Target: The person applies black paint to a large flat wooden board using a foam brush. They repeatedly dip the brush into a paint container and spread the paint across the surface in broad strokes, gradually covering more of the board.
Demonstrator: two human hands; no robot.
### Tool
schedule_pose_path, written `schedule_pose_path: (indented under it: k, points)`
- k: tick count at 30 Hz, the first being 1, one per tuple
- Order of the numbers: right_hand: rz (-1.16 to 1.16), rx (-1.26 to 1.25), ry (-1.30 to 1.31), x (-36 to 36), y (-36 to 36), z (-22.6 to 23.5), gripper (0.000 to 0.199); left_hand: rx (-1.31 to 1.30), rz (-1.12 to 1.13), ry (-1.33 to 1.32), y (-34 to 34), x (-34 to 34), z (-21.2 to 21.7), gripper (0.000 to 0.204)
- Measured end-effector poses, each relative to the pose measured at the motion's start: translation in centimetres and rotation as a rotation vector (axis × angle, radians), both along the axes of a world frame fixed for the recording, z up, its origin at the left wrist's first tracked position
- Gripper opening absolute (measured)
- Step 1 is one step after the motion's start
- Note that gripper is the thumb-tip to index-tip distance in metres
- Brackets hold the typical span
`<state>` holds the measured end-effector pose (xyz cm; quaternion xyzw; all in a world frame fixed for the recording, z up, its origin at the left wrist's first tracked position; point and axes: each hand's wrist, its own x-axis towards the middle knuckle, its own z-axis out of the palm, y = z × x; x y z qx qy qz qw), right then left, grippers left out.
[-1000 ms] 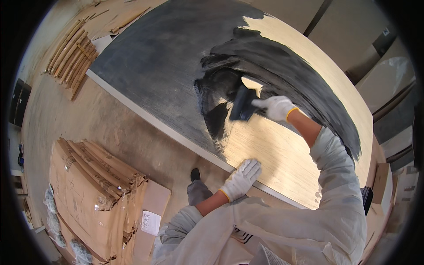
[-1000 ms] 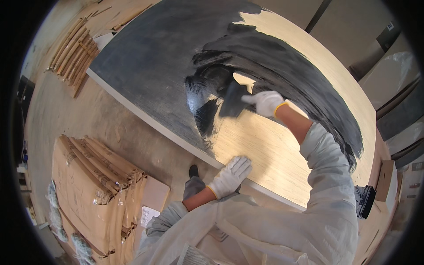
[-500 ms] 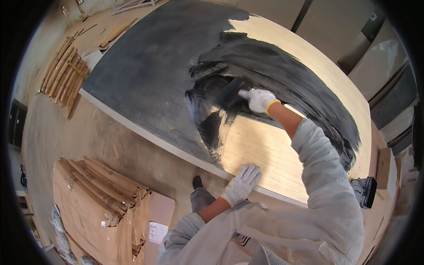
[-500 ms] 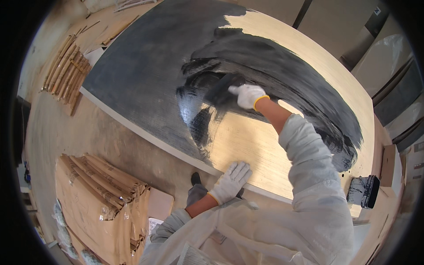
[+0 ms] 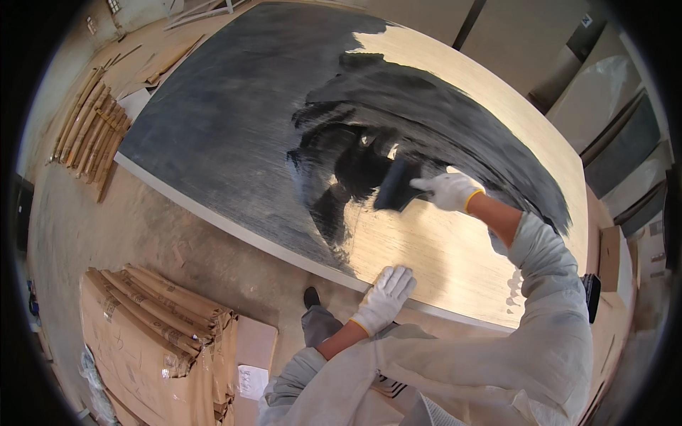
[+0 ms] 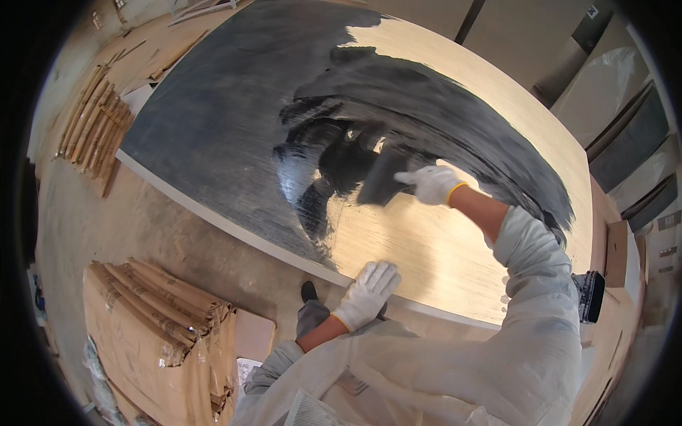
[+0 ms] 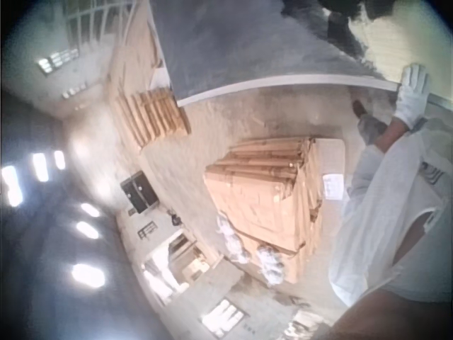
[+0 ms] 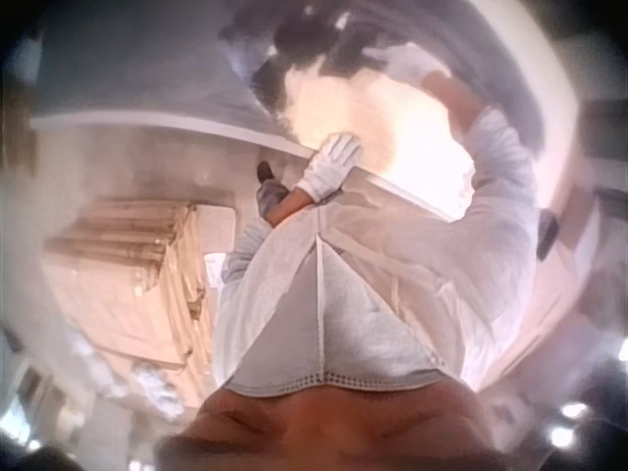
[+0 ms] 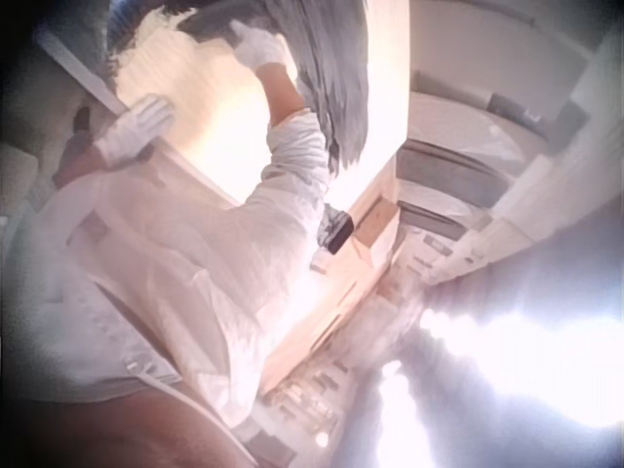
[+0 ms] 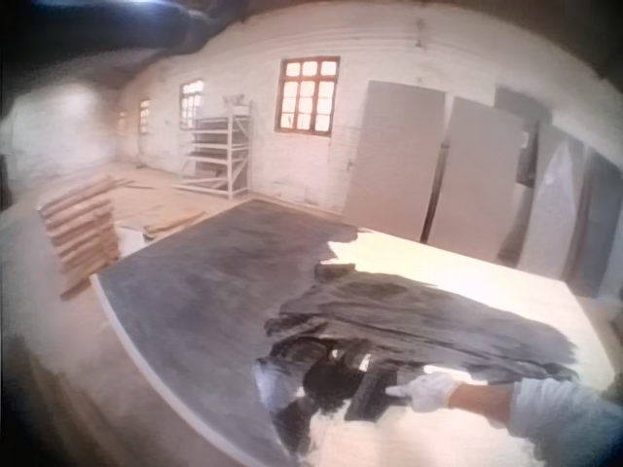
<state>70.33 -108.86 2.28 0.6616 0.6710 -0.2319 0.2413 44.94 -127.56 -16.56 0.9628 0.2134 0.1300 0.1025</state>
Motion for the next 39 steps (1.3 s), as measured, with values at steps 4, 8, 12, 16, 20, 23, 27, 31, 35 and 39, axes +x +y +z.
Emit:
schedule_pose_path:
  k: [4,8,12,16,20,23,27,31,35,39]
  points:
    - [-0.038,0.150,-0.069,3.6,1.8,-1.3,0.073,0.005,-0.017,-0.006,0.1,0.5,0.3,0.059]
    - [-0.005,0.120,0.014,-0.9,3.7,-1.7,0.082,0.043,-0.009,0.004,-0.1,0.2,-0.1,0.059]
    - [0.105,0.101,-0.039,2.1,1.9,-1.3,0.082,-0.021,0.007,0.040,-0.1,0.1,0.3,0.060]
    - [0.063,0.190,-0.015,3.6,4.7,-3.0,0.073,0.016,-0.022,0.007,-0.2,0.2,0.4,0.058]
    - [0.129,0.182,0.038,-1.2,7.8,-2.1,0.081,-0.030,-0.023,0.038,-0.1,0.0,0.0,0.061]
    - [0.261,0.117,0.014,-1.8,7.7,-1.9,0.083,-0.026,-0.014,-0.040,-0.2,0.0,-0.8,0.061]
    - [0.200,0.167,-0.048,1.2,10.5,-2.4,0.082,0.016,-0.021,0.007,-0.1,-0.3,-0.2,0.061]
    - [0.179,0.202,0.042,0.7,15.9,-3.9,0.085,0.027,-0.024,-0.015,-0.2,-0.1,0.2,0.061]
    - [0.234,0.138,0.009,-2.5,17.0,-3.1,0.081,0.023,-0.002,-0.047,-0.3,-0.2,-0.3,0.061]
    - [0.566,0.058,0.015,-5.6,10.6,-2.5,0.079,0.000,0.029,-0.051,-0.2,-0.4,0.1,0.060]
